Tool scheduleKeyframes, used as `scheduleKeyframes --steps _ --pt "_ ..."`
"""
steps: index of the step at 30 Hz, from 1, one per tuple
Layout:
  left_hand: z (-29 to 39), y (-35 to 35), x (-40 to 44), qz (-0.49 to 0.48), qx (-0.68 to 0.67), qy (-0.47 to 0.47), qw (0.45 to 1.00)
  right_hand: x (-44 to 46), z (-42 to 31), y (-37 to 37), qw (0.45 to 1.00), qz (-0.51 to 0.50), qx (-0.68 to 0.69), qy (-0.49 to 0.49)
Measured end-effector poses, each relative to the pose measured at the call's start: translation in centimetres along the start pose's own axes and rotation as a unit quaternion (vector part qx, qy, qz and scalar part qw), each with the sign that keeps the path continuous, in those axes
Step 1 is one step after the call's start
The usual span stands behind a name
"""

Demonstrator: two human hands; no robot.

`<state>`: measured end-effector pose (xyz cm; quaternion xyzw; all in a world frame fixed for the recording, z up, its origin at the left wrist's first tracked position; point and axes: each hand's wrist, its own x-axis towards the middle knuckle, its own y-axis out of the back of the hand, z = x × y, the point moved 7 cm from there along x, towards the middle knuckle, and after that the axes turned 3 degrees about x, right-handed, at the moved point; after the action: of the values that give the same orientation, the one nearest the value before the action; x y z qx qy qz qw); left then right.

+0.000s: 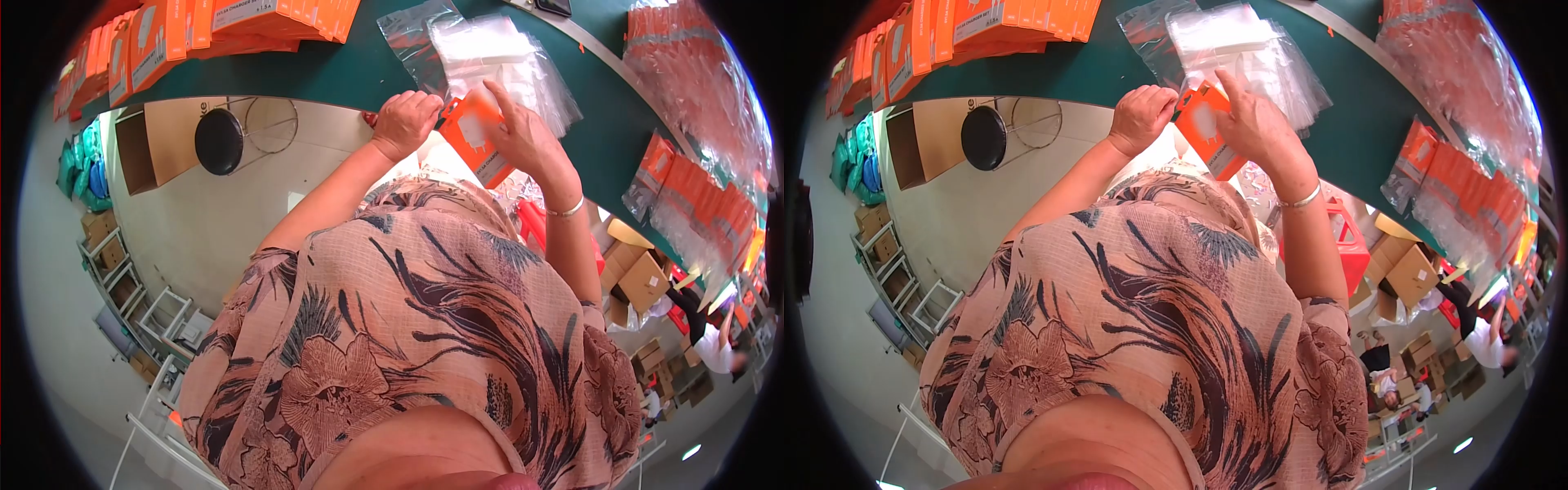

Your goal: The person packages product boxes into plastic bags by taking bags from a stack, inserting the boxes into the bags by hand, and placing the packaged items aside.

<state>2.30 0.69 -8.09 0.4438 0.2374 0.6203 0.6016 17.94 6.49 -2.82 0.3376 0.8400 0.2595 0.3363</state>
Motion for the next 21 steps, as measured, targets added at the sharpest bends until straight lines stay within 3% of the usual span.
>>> scheduleKeyframes --steps 7,15,19,21 --pt "-0.4 -0.1 -0.4 0.020 -0.019 0.013 1.000 0.4 0.5 -0.3 0.999 0.012 0.022 0.024" --pt "-0.9 0.8 -1.7 0.052 -0.082 0.103 0.990 -0.7 2.9 0.7 0.980 0.163 0.109 -0.035" --pt "-1.8 1.2 -1.2 0.059 -0.075 0.128 0.987 -1.6 2.0 1.0 0.989 0.063 0.132 -0.004" --pt "-2.3 1.3 -0.7 0.062 -0.065 0.129 0.988 -1.8 1.4 0.4 0.987 -0.037 0.149 -0.048"
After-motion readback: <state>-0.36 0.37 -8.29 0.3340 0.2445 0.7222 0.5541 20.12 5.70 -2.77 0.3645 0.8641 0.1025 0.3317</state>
